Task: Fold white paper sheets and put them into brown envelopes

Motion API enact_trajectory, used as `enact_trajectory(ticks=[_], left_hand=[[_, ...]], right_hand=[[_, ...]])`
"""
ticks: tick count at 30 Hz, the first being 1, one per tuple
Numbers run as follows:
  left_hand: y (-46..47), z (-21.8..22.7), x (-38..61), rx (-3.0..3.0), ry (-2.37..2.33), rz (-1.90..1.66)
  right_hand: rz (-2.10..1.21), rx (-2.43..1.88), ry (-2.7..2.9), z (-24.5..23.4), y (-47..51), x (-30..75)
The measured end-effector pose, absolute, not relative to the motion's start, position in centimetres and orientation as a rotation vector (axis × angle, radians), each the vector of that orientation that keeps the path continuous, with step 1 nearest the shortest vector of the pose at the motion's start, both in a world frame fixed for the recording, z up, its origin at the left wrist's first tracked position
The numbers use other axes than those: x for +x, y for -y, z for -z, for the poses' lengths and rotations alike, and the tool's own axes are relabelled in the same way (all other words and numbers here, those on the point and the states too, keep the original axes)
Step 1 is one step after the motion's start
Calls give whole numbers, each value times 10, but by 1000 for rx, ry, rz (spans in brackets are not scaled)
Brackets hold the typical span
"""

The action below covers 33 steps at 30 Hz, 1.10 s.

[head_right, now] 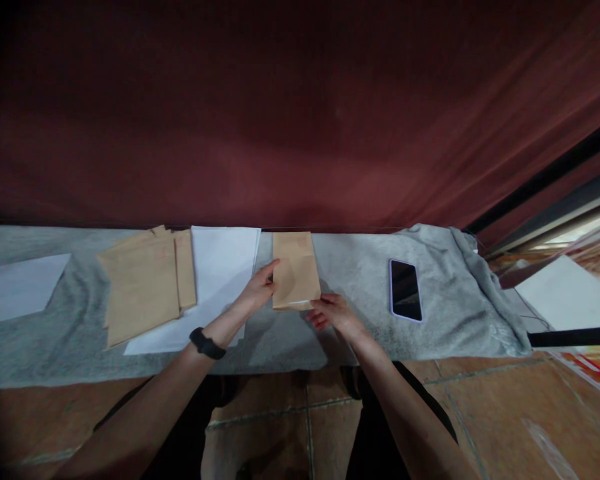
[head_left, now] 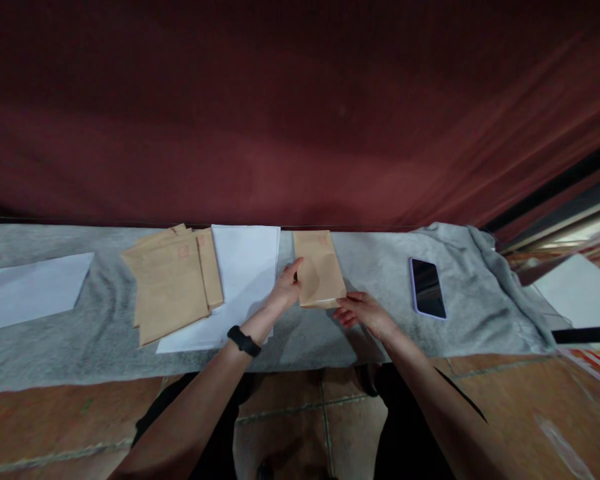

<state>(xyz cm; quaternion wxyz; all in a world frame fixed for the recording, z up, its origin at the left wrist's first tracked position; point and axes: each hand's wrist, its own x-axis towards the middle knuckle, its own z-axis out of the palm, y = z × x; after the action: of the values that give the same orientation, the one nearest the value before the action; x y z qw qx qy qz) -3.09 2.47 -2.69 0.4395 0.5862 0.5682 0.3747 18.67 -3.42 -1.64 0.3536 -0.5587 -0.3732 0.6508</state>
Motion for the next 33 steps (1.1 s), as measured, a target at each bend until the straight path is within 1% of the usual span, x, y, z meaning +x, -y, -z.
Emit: enact_trajectory(ticks=[2,4,7,9,11,15,18,20,23,26,33], left_hand=[[-16,25,-25,1680,-1544,-897],[-2,23,-17,1949,-1567,-854],[24,23,-3,2386,-1285,-624],[38,25,3,2517,-1109,-503],[47,28,6,2584,-1056,-457],[53,32,4,2692,-1067,-444],[53,34,5,2764,-1081,-400],[54,37,7,2798,-1074,-359],[57,41,9,2802,-1079,-336],[61,42,9,2794,-1075,-360],[68,37,-2,2778,-1135,-368]], right_hand=[[-1720,-1519,967,17,34,184],[-1748,-1596,990,16,33,182],[-1748,-1688,1116,14,32,183],[-1734,-1751,1247,13,32,189],[-1674,-1818,1389,11,32,199],[-1451,-1854,1559,10,24,216],[-1069,-1652,1703,15,17,208],[-871,-1493,1833,23,16,192],[-729,-1384,2129,36,17,170],[-631,-1399,2340,43,15,165],[-394,-1520,2482,43,2,177]])
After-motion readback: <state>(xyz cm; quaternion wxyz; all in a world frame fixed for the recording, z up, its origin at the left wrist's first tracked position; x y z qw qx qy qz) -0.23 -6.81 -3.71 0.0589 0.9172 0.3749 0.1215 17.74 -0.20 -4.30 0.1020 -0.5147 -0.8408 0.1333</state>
